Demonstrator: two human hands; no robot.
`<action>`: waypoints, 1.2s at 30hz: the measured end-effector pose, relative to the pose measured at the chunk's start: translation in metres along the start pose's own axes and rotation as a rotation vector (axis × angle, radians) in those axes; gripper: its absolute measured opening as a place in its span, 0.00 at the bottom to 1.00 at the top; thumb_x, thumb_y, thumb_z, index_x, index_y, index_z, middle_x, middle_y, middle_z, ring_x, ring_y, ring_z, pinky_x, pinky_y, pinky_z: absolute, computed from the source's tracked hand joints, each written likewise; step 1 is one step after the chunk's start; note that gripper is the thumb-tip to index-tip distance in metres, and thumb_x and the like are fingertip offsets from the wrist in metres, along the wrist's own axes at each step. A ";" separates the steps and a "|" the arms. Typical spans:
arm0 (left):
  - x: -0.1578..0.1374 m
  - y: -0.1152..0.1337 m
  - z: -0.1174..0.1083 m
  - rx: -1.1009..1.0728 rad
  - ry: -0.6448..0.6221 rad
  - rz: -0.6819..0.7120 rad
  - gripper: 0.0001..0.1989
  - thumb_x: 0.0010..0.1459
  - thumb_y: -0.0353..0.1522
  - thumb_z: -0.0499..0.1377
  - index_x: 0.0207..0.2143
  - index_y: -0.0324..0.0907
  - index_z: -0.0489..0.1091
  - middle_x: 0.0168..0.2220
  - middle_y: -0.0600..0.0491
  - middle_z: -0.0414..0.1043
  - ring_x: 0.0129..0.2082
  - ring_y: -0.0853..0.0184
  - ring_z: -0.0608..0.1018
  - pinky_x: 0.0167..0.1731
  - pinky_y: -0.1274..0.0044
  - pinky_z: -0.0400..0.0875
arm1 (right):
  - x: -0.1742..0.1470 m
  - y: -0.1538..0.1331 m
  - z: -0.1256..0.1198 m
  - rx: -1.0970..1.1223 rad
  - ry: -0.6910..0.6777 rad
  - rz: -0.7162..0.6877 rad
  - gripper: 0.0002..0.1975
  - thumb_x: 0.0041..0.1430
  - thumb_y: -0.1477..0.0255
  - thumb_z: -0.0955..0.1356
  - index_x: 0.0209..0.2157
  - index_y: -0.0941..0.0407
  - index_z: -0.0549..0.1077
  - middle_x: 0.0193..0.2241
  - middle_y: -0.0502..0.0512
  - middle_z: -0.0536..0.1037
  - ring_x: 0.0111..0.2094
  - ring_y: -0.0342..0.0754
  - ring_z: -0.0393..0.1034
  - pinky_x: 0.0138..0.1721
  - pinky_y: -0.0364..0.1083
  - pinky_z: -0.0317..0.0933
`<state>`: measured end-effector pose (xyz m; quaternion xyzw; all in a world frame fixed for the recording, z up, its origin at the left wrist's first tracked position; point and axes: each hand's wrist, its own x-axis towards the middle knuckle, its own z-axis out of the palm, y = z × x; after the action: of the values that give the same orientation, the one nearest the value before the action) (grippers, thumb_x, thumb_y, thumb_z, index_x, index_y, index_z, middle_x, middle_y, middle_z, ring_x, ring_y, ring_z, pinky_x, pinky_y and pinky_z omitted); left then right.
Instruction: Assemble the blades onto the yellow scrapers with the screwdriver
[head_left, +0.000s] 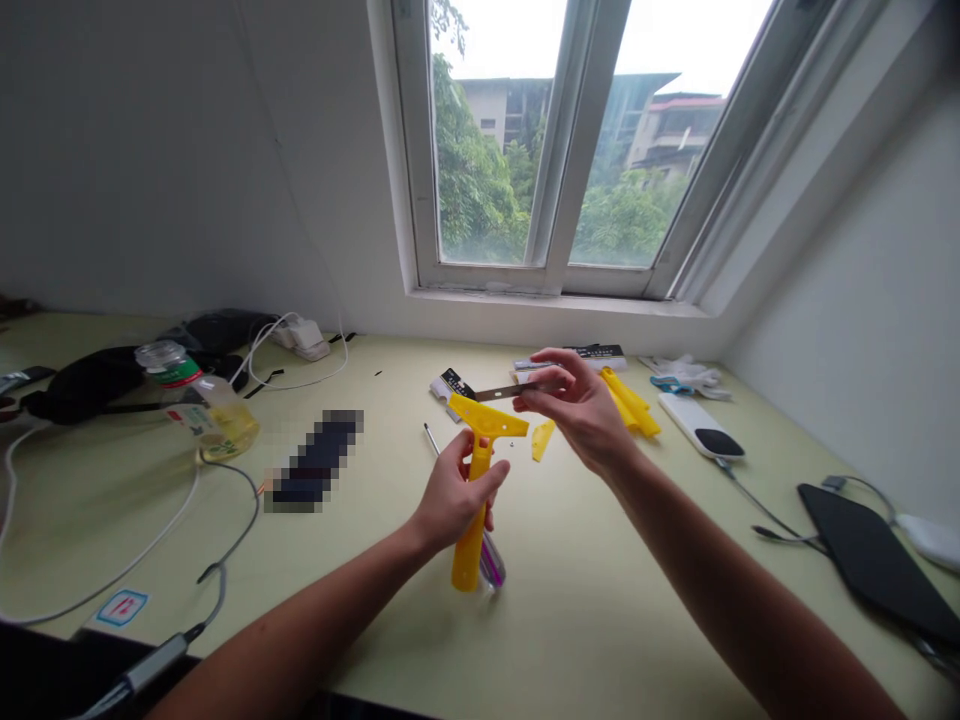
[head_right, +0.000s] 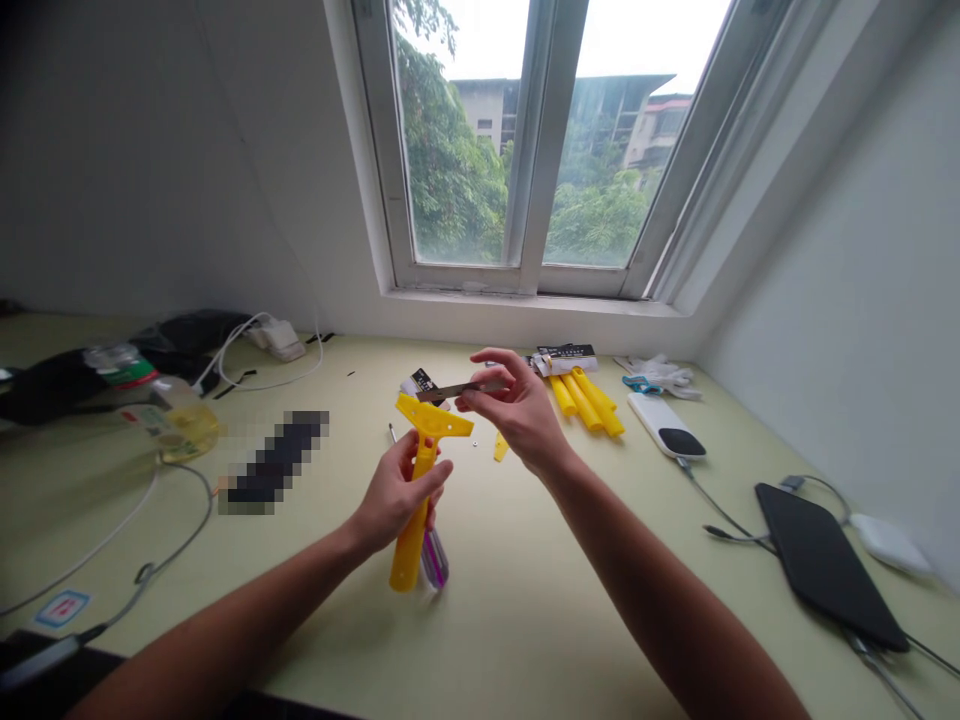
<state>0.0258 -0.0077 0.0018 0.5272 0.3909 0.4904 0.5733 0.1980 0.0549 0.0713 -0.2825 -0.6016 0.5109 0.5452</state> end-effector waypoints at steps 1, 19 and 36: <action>-0.001 -0.001 0.001 0.015 0.018 0.000 0.20 0.56 0.43 0.63 0.41 0.43 0.58 0.23 0.62 0.63 0.14 0.75 0.68 0.13 0.80 0.71 | 0.000 0.003 0.002 -0.008 -0.001 0.011 0.20 0.46 0.68 0.77 0.42 0.52 0.71 0.31 0.47 0.76 0.33 0.46 0.77 0.39 0.49 0.70; -0.006 -0.004 0.007 0.165 0.081 0.027 0.19 0.56 0.44 0.62 0.40 0.43 0.61 0.31 0.58 0.65 0.17 0.75 0.70 0.12 0.80 0.70 | -0.003 0.011 0.003 -0.288 -0.061 0.061 0.17 0.45 0.62 0.76 0.30 0.55 0.69 0.27 0.48 0.73 0.26 0.41 0.64 0.26 0.42 0.58; -0.008 -0.005 0.007 0.282 0.070 0.097 0.13 0.56 0.40 0.62 0.38 0.41 0.66 0.31 0.57 0.66 0.23 0.73 0.68 0.20 0.81 0.65 | -0.002 0.002 -0.010 -0.450 -0.263 0.234 0.16 0.49 0.61 0.73 0.36 0.58 0.76 0.21 0.48 0.71 0.23 0.41 0.63 0.21 0.40 0.55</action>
<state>0.0314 -0.0170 -0.0027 0.6033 0.4498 0.4757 0.4554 0.2077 0.0565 0.0675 -0.3953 -0.7285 0.4564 0.3235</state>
